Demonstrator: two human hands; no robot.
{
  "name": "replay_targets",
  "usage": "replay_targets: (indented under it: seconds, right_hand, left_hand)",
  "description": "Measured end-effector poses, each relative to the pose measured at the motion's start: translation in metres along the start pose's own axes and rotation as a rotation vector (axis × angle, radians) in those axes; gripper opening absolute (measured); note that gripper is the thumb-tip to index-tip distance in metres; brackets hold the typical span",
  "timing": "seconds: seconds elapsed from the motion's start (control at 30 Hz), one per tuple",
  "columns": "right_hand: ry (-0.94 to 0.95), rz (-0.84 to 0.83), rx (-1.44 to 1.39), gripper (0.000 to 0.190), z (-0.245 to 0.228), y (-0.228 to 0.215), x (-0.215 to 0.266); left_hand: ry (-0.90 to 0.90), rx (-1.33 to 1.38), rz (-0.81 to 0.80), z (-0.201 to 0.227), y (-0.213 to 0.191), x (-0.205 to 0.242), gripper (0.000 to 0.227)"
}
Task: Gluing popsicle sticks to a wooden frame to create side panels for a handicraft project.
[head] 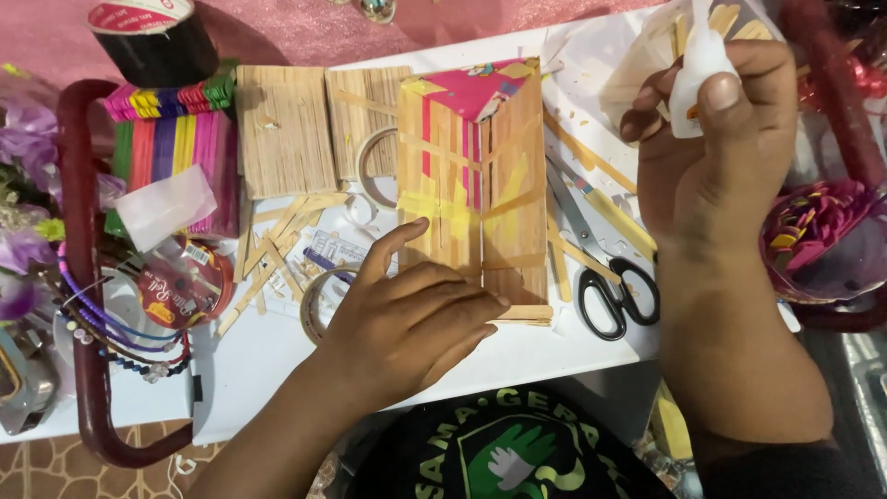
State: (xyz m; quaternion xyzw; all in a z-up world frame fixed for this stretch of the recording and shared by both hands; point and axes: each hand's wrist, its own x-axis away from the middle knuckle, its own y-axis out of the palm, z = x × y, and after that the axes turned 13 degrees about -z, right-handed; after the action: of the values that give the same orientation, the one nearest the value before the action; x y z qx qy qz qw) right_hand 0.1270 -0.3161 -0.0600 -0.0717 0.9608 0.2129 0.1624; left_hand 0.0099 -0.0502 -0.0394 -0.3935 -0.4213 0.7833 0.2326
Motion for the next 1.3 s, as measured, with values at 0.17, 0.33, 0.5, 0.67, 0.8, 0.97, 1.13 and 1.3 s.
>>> replay_targets:
  seconds: [0.17,0.33,0.5,0.67,0.8,0.97,1.13,1.3]
  right_hand:
    - [0.025,-0.008,0.017,0.041,0.0,-0.001,0.002]
    - [0.022,-0.039,0.044,0.038,-0.002,-0.001,0.002]
    - [0.031,-0.067,0.011,0.038,-0.002,0.001,0.002]
    - [0.053,-0.118,0.05,0.035,0.001,0.005,-0.001]
    - [0.121,-0.137,0.074,0.026,0.006,0.007,-0.004]
    - [0.149,-0.172,0.078,0.021,0.015,0.006,-0.007]
    - [0.168,-0.202,0.087,0.019,0.017,0.008,-0.005]
    - [0.167,-0.217,0.08,0.017,0.018,0.006,-0.008]
  left_hand:
    - [-0.003,-0.034,0.012,0.002,0.001,0.002,0.011]
    - [0.006,-0.201,-0.031,0.01,-0.013,-0.001,0.015]
    - [0.011,-0.431,-0.064,0.017,-0.023,0.0,0.012]
    - [-0.022,-0.444,-0.02,0.015,-0.013,0.014,0.011]
    - [-0.094,-0.349,0.058,0.016,-0.002,0.024,0.019]
    - [-0.14,-0.251,0.057,0.015,0.016,0.04,0.018]
    - [-0.147,-0.252,0.084,0.015,0.016,0.042,0.02]
    - [-0.062,-0.285,0.068,0.016,0.007,0.037,0.019]
